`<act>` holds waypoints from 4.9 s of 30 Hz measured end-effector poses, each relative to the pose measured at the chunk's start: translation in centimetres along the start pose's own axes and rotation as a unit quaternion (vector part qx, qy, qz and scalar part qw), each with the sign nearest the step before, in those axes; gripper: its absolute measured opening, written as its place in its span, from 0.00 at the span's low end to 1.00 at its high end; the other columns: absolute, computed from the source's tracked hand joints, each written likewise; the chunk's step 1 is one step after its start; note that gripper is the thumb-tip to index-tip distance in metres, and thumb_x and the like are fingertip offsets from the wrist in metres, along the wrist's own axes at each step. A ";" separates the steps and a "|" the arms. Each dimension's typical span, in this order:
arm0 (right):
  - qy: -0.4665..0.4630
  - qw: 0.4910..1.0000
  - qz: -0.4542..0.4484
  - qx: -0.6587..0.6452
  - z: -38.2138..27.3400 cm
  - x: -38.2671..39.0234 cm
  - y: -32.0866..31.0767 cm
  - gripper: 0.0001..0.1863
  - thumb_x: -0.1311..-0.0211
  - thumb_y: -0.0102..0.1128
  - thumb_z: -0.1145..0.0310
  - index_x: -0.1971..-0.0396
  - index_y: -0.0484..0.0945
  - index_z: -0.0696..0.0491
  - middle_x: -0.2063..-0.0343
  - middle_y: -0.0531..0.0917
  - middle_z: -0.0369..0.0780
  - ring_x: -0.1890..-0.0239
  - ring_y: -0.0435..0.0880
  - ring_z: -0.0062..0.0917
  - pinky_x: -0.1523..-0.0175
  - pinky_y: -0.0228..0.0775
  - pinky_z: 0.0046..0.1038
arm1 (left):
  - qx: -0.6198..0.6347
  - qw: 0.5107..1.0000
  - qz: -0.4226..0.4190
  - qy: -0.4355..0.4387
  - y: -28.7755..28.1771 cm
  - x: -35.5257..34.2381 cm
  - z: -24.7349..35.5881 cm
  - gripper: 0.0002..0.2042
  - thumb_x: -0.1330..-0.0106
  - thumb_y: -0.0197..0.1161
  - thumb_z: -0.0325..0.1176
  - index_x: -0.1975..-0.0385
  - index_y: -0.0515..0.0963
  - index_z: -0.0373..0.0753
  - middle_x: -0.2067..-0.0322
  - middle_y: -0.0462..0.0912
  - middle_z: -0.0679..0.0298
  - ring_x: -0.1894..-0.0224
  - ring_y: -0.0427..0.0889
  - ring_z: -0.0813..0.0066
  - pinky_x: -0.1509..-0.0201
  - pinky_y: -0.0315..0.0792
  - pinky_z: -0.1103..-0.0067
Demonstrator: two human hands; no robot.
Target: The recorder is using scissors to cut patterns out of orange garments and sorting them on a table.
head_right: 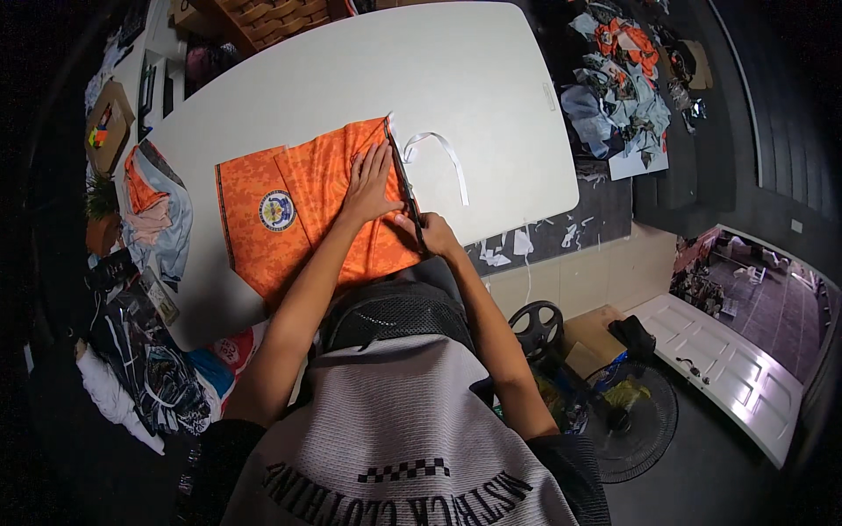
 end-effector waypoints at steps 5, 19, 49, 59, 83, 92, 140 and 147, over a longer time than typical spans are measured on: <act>-0.005 1.000 -0.007 -0.020 -0.1 0.0 0.1 0.28 0.40 0.58 0.45 0.85 0.75 0.57 0.90 0.72 0.37 0.88 0.68 0.18 0.82 0.60 0.20 | -0.005 1.000 -0.007 -0.009 0.2 0.1 -0.1 0.58 0.60 0.72 0.52 0.31 0.44 0.33 0.29 0.41 0.56 0.27 0.39 0.61 0.26 0.35 0.64; -0.006 0.999 -0.039 -0.037 1.1 -0.4 0.0 0.27 0.38 0.56 0.46 0.84 0.75 0.56 0.89 0.73 0.36 0.87 0.70 0.19 0.80 0.62 0.19 | 0.074 0.997 0.013 0.013 -1.3 -1.1 0.0 0.51 0.53 0.70 0.49 0.31 0.48 0.37 0.30 0.46 0.56 0.28 0.43 0.60 0.28 0.39 0.61; -0.447 0.889 -0.046 -0.088 -18.2 8.7 -2.1 0.20 0.45 0.67 0.56 0.68 0.72 0.58 0.77 0.72 0.35 0.75 0.67 0.24 0.66 0.61 0.25 | 0.298 0.949 0.020 0.103 -33.9 -4.0 12.7 0.03 0.41 0.58 0.21 0.68 0.75 0.36 0.69 0.76 0.68 0.68 0.71 0.80 0.59 0.65 0.86; -0.420 0.900 -0.056 -0.101 -15.6 9.2 0.4 0.19 0.48 0.69 0.56 0.74 0.70 0.53 0.79 0.70 0.34 0.76 0.66 0.22 0.68 0.60 0.23 | 0.397 0.882 0.241 0.078 -37.0 0.4 9.9 0.11 0.42 0.57 0.21 0.60 0.78 0.35 0.64 0.78 0.66 0.64 0.72 0.79 0.57 0.66 0.85; -0.682 0.713 0.132 -0.092 -35.3 21.2 -8.1 0.33 0.55 0.70 0.41 0.64 0.72 0.57 0.71 0.72 0.39 0.68 0.70 0.30 0.59 0.63 0.28 | -0.078 0.897 0.091 0.425 -57.8 4.3 40.6 0.20 0.47 0.63 0.18 0.52 0.78 0.41 0.66 0.80 0.66 0.76 0.70 0.81 0.73 0.65 0.84; -0.727 0.666 0.162 -0.049 -40.0 23.9 -9.2 0.44 0.59 0.73 0.45 0.47 0.69 0.60 0.58 0.77 0.45 0.59 0.74 0.36 0.50 0.65 0.30 | -0.080 0.888 0.121 0.435 -59.9 5.9 43.2 0.22 0.45 0.62 0.18 0.49 0.76 0.40 0.67 0.79 0.65 0.77 0.70 0.85 0.78 0.64 0.89; -0.782 0.581 0.196 -0.112 -42.3 31.4 -9.3 0.25 0.50 0.69 0.48 0.77 0.72 0.56 0.78 0.72 0.36 0.77 0.64 0.24 0.71 0.57 0.24 | -0.068 0.845 0.212 0.486 -63.7 9.1 43.8 0.22 0.44 0.57 0.15 0.47 0.72 0.36 0.64 0.79 0.62 0.76 0.68 0.86 0.73 0.69 0.90; -0.754 0.616 0.204 -0.108 -41.7 31.3 -9.6 0.32 0.59 0.70 0.39 0.78 0.72 0.56 0.78 0.72 0.37 0.77 0.65 0.25 0.71 0.58 0.25 | -0.052 0.837 0.209 0.503 -63.8 9.1 43.8 0.23 0.44 0.58 0.15 0.46 0.72 0.37 0.67 0.77 0.64 0.77 0.68 0.86 0.73 0.69 0.90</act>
Point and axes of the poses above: each hand's wrist, its own x-axis away from the middle knuckle, its own y-axis out of the palm, z = x × y, the point moved 8 cm from there along -x, towards the middle knuckle
